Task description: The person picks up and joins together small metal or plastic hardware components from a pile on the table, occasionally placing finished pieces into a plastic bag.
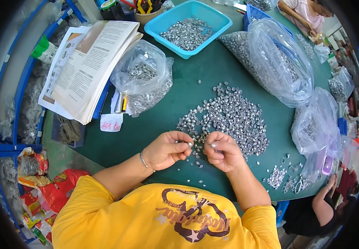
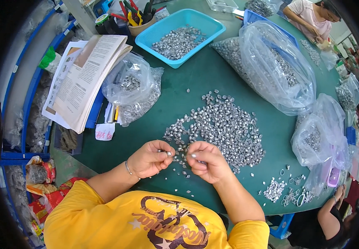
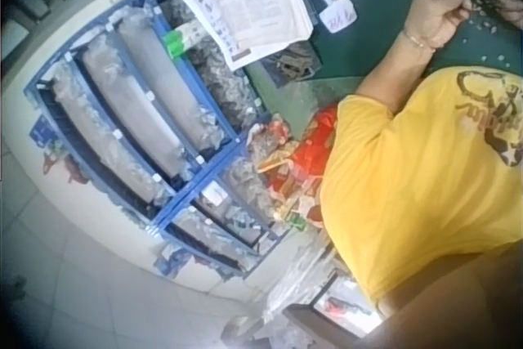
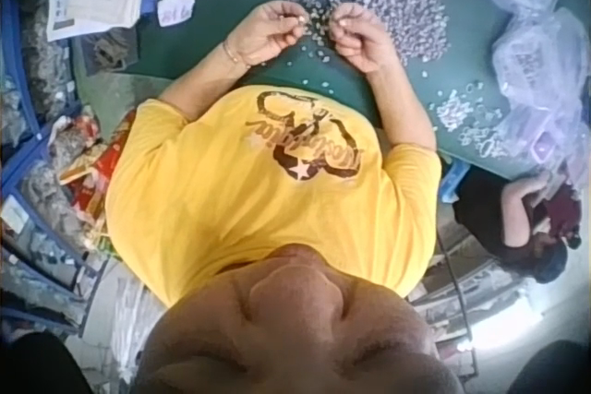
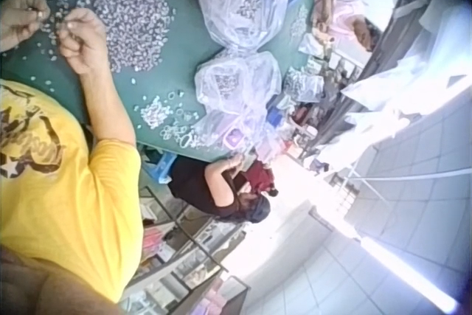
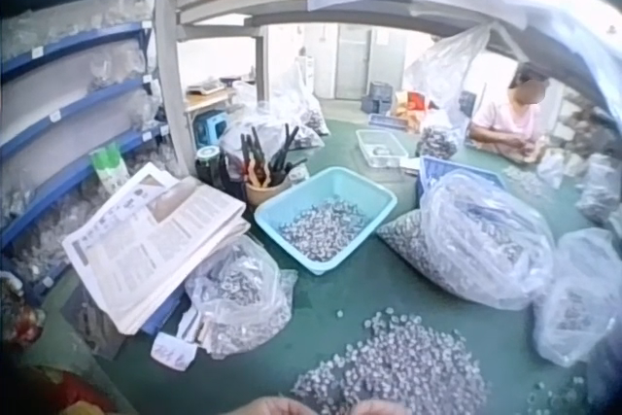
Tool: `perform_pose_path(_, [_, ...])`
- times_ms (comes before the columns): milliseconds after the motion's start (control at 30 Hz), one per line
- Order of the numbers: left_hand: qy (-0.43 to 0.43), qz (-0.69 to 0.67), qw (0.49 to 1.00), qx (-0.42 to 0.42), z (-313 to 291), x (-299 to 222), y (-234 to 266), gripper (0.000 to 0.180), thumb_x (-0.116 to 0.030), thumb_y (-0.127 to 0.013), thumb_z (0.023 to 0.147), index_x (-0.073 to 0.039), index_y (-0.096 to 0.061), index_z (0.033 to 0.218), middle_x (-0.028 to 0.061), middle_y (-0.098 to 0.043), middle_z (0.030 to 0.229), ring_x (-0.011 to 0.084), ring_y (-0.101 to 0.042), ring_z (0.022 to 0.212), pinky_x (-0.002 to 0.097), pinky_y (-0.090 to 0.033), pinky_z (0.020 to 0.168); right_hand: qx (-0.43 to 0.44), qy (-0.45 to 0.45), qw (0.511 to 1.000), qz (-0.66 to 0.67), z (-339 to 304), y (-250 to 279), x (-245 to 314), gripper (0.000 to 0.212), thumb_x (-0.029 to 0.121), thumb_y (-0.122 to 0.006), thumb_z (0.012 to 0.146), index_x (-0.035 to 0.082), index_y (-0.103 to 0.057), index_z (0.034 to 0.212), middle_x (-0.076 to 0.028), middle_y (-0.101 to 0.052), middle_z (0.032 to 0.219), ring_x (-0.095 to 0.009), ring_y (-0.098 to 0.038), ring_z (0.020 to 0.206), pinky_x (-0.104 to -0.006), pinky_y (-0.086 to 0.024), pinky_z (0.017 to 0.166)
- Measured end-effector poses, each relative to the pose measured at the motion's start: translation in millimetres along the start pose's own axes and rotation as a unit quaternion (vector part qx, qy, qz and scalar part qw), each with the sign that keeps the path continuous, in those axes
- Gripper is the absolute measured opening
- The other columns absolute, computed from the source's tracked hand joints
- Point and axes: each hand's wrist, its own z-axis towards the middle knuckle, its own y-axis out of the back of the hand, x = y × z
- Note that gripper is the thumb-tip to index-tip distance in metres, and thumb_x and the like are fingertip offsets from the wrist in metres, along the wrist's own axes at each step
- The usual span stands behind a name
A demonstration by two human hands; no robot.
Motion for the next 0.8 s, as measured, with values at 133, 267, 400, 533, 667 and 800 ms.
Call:
perform_pose_path(133, [-0.030, -0.044, 0.999, 0.001, -2.3, -18.7, 0.1, 0.011, -0.007, -0.052, 0.086, -0.002, -0.057, 0.093, 0.0072, -0.053, 0.088, 0.0138, -0.051, 0.073, 0.0204, -0.045, 0.057, 0.020, 0.076, 0.996, -0.052, -0.4, 3.3, 8.8, 0.009, 0.006, -0.049, 0.082, -0.003, -0.054, 0.082, -0.012, -0.053, 0.071, -0.007, -0.036, 0.048, -0.0174, -0.026, 0.039])
perform_pose_path(267, [-0.064, -0.046, 0.997, -0.012, 0.0, -43.3, 3.1, 0.015, -0.016, -0.049, 0.084, -0.003, -0.056, 0.088, 0.0050, -0.048, 0.079, 0.0111, -0.045, 0.063, 0.0202, -0.039, 0.050, -0.137, 0.105, 0.810, -0.561, 13.3, -16.7, 5.6, 0.009, 0.009, -0.063, 0.079, 0.001, -0.066, 0.082, 0.002, -0.059, 0.067, -0.003, -0.048, 0.058, -0.0185, -0.038, 0.049])
perform_pose_path(400, [-0.191, 0.596, 0.760, -0.175, 14.0, -37.1, -7.9, 0.008, -0.008, -0.063, 0.076, -0.001, -0.062, 0.080, 0.0006, -0.048, 0.066, 0.0097, -0.047, 0.055, 0.0224, -0.040, 0.050, -0.084, 0.280, 0.465, -0.836, 32.9, -17.1, -9.0, 0.013, 0.016, -0.064, 0.074, 0.003, -0.061, 0.073, -0.013, -0.057, 0.069, -0.031, -0.058, 0.057, -0.0380, -0.048, 0.053])
perform_pose_path(533, [-0.285, 0.779, 0.547, -0.115, 18.6, -23.2, -4.2, 0.011, -0.006, -0.071, 0.067, -0.005, -0.065, 0.076, 0.0099, -0.053, 0.066, 0.0256, -0.055, 0.061, 0.0320, -0.045, 0.057, -0.109, 0.276, 0.400, -0.867, 36.4, -15.8, -14.6, 0.014, 0.013, -0.060, 0.076, 0.004, -0.054, 0.067, -0.012, -0.055, 0.068, -0.030, -0.059, 0.058, -0.0387, -0.049, 0.050])
perform_pose_path(667, [-0.297, 0.786, 0.526, -0.129, 19.6, -18.9, -5.8, 0.010, -0.005, -0.069, 0.069, -0.004, -0.061, 0.076, 0.0108, -0.053, 0.070, 0.0278, -0.055, 0.065, 0.0334, -0.046, 0.058, -0.130, 0.272, 0.391, -0.869, 37.2, -16.8, -11.3, 0.009, 0.010, -0.061, 0.074, 0.003, -0.056, 0.071, -0.014, -0.055, 0.067, -0.031, -0.059, 0.058, -0.0392, -0.048, 0.051])
perform_pose_path(800, [-0.293, 0.781, 0.527, -0.162, 18.3, -19.0, -3.6, 0.012, -0.004, -0.066, 0.072, -0.003, -0.055, 0.077, 0.0124, -0.052, 0.076, 0.0300, -0.055, 0.068, 0.0339, -0.046, 0.060, -0.143, 0.179, 0.757, -0.613, 28.6, -20.0, 3.2, 0.008, 0.008, -0.061, 0.077, 0.001, -0.059, 0.077, -0.004, -0.051, 0.059, -0.017, -0.051, 0.048, -0.0268, -0.037, 0.040])
